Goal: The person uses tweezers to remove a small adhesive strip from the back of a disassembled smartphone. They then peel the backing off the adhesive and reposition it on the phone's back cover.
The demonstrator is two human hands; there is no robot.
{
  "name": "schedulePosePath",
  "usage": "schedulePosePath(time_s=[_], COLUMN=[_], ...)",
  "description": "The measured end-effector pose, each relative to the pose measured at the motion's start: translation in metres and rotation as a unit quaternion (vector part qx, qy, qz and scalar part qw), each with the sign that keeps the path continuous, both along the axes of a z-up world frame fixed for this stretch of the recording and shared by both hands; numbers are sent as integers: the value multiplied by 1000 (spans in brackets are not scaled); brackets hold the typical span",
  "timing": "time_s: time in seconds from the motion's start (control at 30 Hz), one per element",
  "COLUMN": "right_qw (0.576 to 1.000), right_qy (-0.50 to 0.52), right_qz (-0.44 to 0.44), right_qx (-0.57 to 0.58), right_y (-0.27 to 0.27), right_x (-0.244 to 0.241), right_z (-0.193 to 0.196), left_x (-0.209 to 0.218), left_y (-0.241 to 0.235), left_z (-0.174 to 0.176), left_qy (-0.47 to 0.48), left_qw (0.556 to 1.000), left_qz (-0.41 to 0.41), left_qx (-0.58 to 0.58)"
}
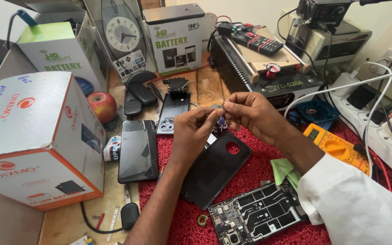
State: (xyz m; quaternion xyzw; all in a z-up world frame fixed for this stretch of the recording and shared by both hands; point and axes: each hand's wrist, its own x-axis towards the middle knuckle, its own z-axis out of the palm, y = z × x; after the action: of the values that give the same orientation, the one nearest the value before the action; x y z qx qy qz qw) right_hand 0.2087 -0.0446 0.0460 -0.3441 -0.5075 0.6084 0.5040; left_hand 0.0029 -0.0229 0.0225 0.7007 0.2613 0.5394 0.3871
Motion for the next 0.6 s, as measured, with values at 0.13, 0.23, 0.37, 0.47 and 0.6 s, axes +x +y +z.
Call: schedulePosePath(time_s=[0.13, 0.23, 0.37, 0.47, 0.6], right_qw=[1000, 1000, 1000, 1000, 1000], right_qy=[-3, -6, -4, -5, 1], right_qz=[-2, -5, -9, -8, -5], right_qx=[3, 10, 20, 26, 28], right_y=[-1, -1, -1, -1, -1], right_x=[-1, -1, -2, -1, -1], right_z=[1, 1, 0, 0, -1], left_x=[0, 0, 0, 0, 1], left_y=[-1, -1, -2, -2, -2], left_z=[3, 5, 7, 7, 7], left_qy=[8, 23, 21, 27, 23], left_qw=[1000, 1000, 1000, 999, 999], left_qz=[7, 20, 24, 26, 31], left_qx=[-5, -6, 0, -9, -3])
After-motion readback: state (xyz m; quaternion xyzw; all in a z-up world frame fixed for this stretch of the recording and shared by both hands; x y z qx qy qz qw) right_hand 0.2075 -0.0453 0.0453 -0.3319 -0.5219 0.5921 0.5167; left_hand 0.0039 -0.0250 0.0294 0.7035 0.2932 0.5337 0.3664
